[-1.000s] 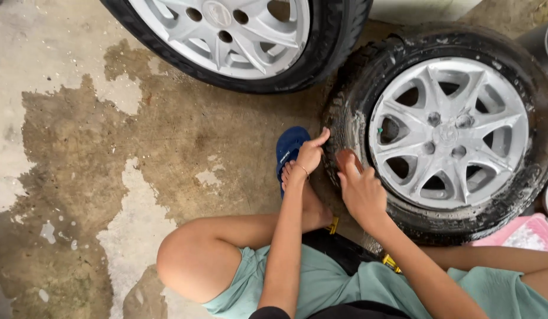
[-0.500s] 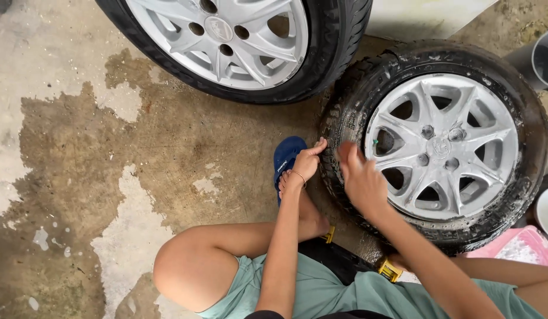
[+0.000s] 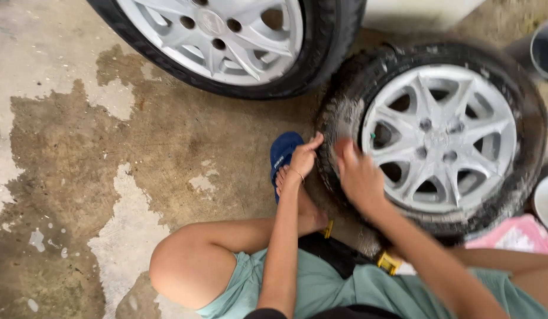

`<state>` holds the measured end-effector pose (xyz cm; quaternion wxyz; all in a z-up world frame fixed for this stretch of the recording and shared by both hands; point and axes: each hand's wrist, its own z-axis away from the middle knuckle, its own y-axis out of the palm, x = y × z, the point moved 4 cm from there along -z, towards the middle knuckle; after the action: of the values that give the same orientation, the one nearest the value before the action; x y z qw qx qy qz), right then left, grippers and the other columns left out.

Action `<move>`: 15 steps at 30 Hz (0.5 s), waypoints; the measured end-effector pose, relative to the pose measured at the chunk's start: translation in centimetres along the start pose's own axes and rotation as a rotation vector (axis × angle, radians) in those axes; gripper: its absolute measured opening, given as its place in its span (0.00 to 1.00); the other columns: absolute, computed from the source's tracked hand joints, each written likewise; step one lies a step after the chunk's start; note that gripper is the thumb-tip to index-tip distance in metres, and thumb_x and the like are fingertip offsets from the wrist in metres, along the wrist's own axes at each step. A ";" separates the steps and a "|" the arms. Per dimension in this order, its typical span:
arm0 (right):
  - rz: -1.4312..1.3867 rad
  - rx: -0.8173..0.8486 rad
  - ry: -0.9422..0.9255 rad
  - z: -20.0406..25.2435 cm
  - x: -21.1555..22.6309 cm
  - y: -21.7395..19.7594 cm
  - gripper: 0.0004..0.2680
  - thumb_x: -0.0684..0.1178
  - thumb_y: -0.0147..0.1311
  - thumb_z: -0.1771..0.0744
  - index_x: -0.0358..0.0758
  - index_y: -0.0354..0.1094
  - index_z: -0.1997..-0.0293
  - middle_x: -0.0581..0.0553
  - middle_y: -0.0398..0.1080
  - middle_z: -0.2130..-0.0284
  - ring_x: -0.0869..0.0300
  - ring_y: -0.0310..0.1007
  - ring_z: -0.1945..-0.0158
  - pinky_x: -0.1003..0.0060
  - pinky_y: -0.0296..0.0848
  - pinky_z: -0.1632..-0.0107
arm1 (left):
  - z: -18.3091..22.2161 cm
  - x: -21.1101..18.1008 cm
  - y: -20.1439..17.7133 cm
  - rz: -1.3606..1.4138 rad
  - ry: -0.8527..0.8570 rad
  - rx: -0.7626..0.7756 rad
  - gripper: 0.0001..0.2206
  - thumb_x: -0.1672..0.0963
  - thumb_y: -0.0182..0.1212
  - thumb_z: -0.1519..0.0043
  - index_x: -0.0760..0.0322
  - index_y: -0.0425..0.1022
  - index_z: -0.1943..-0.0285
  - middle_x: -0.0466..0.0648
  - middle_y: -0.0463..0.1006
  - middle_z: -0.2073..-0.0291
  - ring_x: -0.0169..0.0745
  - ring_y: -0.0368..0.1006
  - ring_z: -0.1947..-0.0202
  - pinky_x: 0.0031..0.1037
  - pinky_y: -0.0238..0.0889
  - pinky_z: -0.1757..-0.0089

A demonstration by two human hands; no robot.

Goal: The person sits on the floor and scrubs a car tire with a sponge and soapy water from a pink basin. They clean the rim and tire surface, repeatedly dipping the sponge to reapply soap.

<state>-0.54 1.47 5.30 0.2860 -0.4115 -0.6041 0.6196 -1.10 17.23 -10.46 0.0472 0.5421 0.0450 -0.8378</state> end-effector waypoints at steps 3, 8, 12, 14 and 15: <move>-0.057 0.083 0.091 -9.6 -0.1 2.5 0.20 0.63 0.36 0.27 0.45 0.52 0.28 0.36 0.69 0.63 0.48 0.79 0.67 0.56 0.78 0.66 | -0.4 -0.1 -0.4 -0.013 0.002 -0.009 0.31 0.67 0.44 0.44 0.52 0.68 0.30 0.46 0.64 0.30 0.51 0.52 0.27 0.40 0.42 0.29; -0.063 0.073 0.145 -11.8 1.1 0.7 0.19 0.62 0.34 0.25 0.40 0.52 0.29 0.33 0.69 0.65 0.52 0.76 0.71 0.61 0.75 0.72 | -0.8 1.1 -0.6 -0.142 0.005 -0.015 0.31 0.65 0.47 0.41 0.46 0.66 0.28 0.40 0.62 0.28 0.47 0.52 0.26 0.38 0.43 0.30; -0.115 -0.074 0.061 0.6 1.8 0.2 0.20 0.62 0.41 0.28 0.44 0.55 0.30 0.37 0.66 0.64 0.47 0.78 0.69 0.59 0.78 0.71 | 0.9 -4.0 -1.0 -0.250 0.016 -0.053 0.28 0.64 0.42 0.38 0.59 0.60 0.24 0.53 0.61 0.27 0.59 0.51 0.26 0.46 0.42 0.29; -0.021 -0.073 0.053 6.3 -0.2 1.7 0.20 0.64 0.41 0.29 0.47 0.56 0.31 0.40 0.64 0.67 0.49 0.77 0.72 0.59 0.77 0.74 | -0.1 -4.0 -0.1 -0.249 0.011 -0.065 0.28 0.62 0.42 0.35 0.54 0.58 0.23 0.49 0.58 0.26 0.54 0.49 0.25 0.43 0.42 0.29; 0.071 -0.060 0.046 9.9 -0.9 2.4 0.21 0.66 0.41 0.30 0.50 0.58 0.32 0.42 0.62 0.69 0.51 0.75 0.75 0.60 0.76 0.76 | -0.2 -3.7 0.6 -0.246 -0.003 -0.072 0.27 0.61 0.41 0.33 0.49 0.57 0.22 0.44 0.56 0.25 0.48 0.47 0.24 0.40 0.43 0.30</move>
<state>-8.18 -4.62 2.38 0.2650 -0.4552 -0.6006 0.6015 0.69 16.78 -7.23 -0.0367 0.5292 0.1412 -0.8359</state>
